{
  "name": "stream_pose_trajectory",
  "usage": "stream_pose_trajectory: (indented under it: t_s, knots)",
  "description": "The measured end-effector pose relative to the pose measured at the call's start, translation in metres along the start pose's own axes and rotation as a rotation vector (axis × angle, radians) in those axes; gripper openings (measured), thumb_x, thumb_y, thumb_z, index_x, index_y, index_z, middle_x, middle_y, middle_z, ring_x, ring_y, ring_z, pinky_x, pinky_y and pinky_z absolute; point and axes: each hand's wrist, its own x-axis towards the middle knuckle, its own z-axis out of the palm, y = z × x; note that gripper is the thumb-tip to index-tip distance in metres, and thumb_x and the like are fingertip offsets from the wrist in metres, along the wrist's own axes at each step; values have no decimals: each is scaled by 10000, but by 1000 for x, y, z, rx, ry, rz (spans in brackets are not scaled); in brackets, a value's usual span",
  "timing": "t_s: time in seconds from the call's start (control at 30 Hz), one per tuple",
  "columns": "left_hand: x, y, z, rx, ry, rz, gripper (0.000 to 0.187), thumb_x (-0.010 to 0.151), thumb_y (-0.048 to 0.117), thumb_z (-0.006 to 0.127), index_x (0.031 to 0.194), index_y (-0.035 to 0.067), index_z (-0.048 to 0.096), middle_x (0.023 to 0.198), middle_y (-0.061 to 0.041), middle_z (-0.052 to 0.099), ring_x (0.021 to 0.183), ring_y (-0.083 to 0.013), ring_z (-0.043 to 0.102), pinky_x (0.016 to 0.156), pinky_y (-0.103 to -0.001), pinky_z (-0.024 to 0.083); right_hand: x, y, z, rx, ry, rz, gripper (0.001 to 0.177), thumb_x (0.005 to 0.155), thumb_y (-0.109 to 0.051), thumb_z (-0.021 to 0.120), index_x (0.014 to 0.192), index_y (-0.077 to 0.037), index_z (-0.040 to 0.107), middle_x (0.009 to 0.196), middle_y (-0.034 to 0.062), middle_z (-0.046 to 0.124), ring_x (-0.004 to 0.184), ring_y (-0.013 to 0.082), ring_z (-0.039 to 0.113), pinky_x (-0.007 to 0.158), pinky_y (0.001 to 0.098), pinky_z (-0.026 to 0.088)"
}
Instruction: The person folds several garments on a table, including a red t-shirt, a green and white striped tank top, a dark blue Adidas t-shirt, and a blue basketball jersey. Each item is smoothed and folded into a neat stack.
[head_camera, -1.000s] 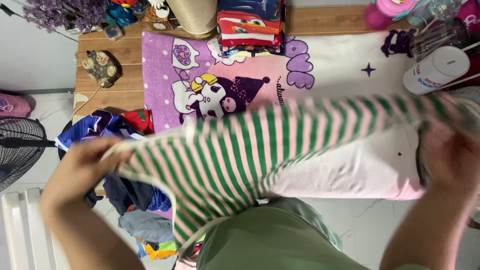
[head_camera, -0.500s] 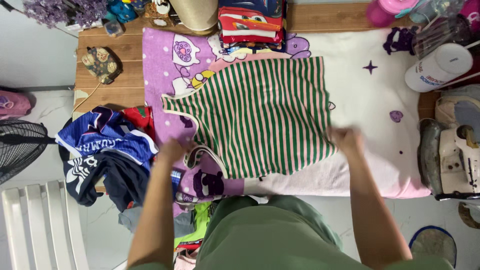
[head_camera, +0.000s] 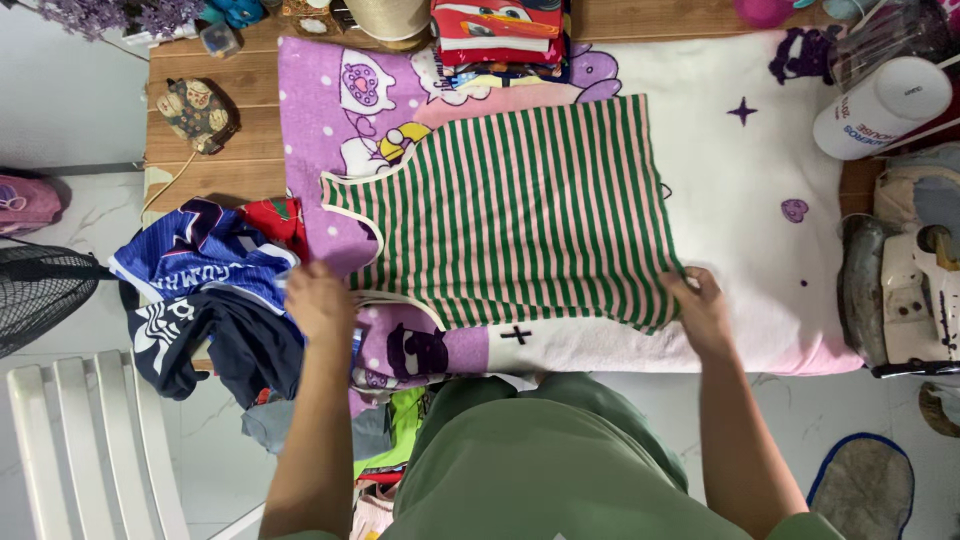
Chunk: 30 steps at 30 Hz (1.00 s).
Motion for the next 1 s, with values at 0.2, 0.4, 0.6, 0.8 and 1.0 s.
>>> stream_pose_trajectory:
  t_s: [0.2,0.4,0.6,0.8,1.0]
  knots:
    - [-81,106,-52,-558,-178,731,408,693,265,763,1044,87,655,1085,-126,670,1036,-343,631,880,-463,502,-4,-11,-27,-677,-250,74,480,838,-331,797,1119,50,715,902,129,730,798,213,652,695,366,518]
    - [-76,111,-34,-554,-114,683,176,843,110,659,1013,96,702,1010,-113,690,996,-324,670,878,-439,520,27,48,-35,-340,-3,-66,517,1007,-465,647,1128,37,670,907,123,707,775,158,606,686,341,491]
    - [-75,76,-24,-598,-522,680,115,793,158,708,883,89,729,903,-120,702,904,-338,691,787,-457,542,-2,60,-45,-665,64,44,531,897,-442,764,1115,27,649,843,209,708,689,256,634,598,421,499]
    - [-60,64,-69,-593,-128,520,153,746,191,800,859,107,739,942,-121,694,972,-344,642,813,-453,528,-36,30,-36,-945,220,-176,538,781,-364,868,1099,9,644,884,187,720,854,334,684,762,458,537]
    - [-38,22,-73,-416,130,151,415,685,72,792,1093,60,713,1043,-244,621,938,-426,611,821,-481,521,-9,4,47,-762,161,-769,260,980,-197,691,1173,-23,673,1211,193,666,1079,385,659,918,448,541]
